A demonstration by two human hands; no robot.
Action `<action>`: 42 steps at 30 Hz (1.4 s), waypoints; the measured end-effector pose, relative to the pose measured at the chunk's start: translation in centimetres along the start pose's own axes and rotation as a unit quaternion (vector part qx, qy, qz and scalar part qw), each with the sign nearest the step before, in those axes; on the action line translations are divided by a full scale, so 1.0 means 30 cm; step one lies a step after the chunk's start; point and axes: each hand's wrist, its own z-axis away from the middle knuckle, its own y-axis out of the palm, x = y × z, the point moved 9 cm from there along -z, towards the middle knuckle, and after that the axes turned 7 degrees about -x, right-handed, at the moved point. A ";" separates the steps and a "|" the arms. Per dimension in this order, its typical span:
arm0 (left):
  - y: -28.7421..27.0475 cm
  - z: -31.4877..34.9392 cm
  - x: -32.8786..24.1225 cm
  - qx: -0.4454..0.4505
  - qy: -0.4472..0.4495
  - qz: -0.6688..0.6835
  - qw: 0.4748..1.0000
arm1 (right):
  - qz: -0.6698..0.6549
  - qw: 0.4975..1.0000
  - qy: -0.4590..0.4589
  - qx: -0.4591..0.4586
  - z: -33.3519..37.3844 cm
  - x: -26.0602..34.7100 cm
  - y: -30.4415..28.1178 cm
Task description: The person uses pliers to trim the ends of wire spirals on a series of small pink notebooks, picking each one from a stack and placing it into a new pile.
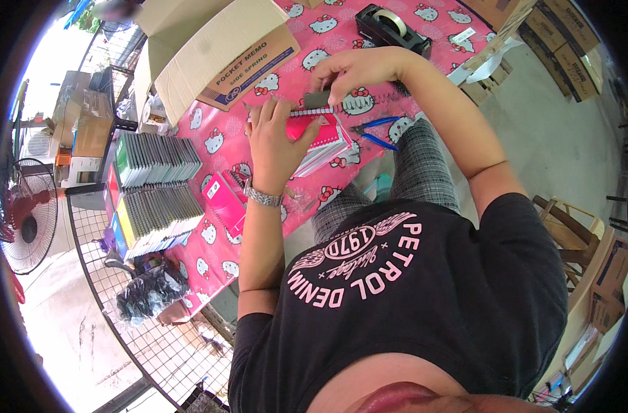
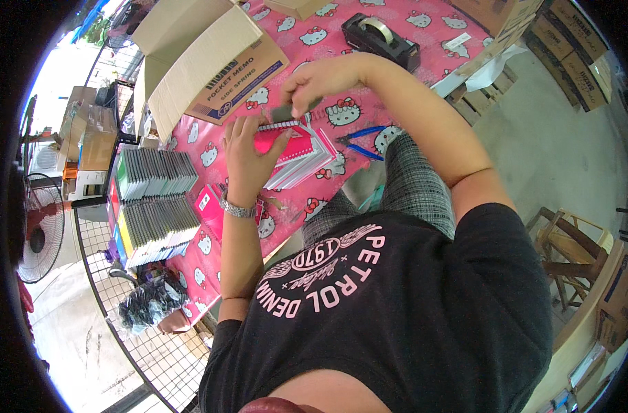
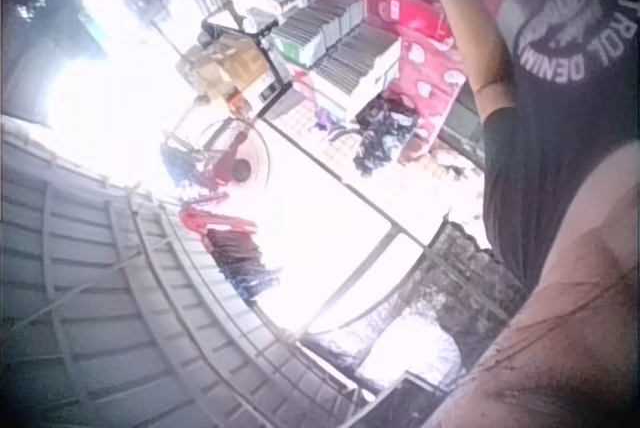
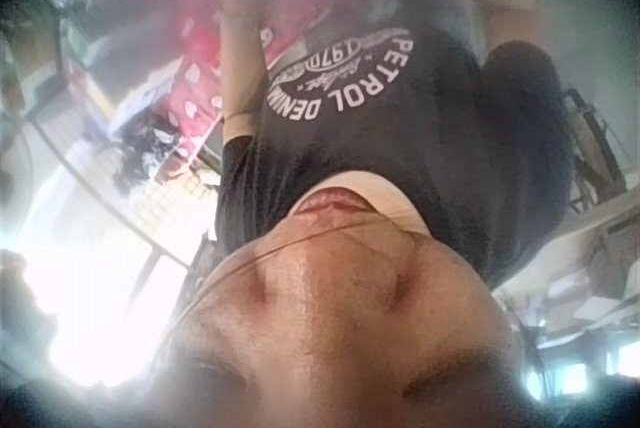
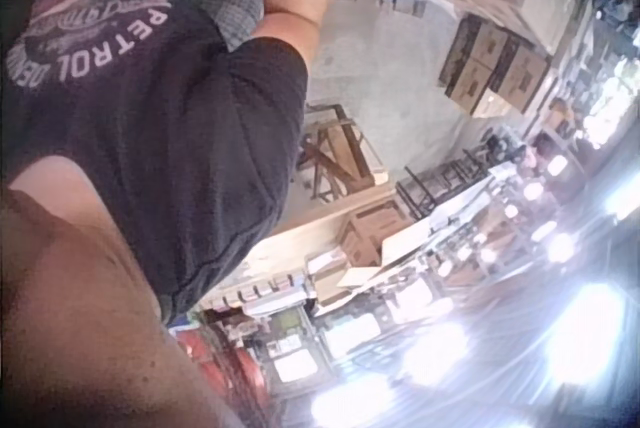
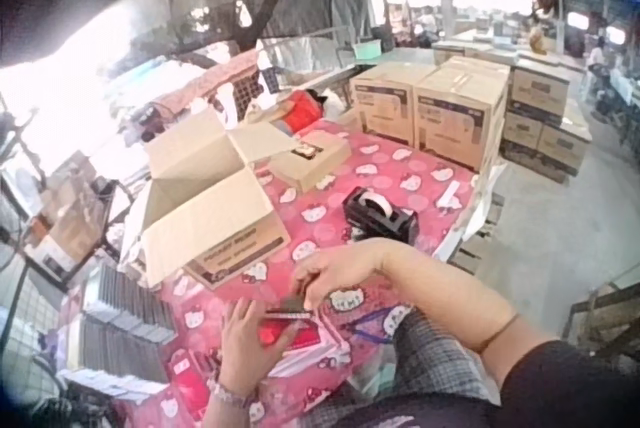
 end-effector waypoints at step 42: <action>-0.033 0.192 0.318 -0.056 -0.315 0.255 0.913 | 0.348 0.852 0.026 -0.390 0.088 -0.507 0.168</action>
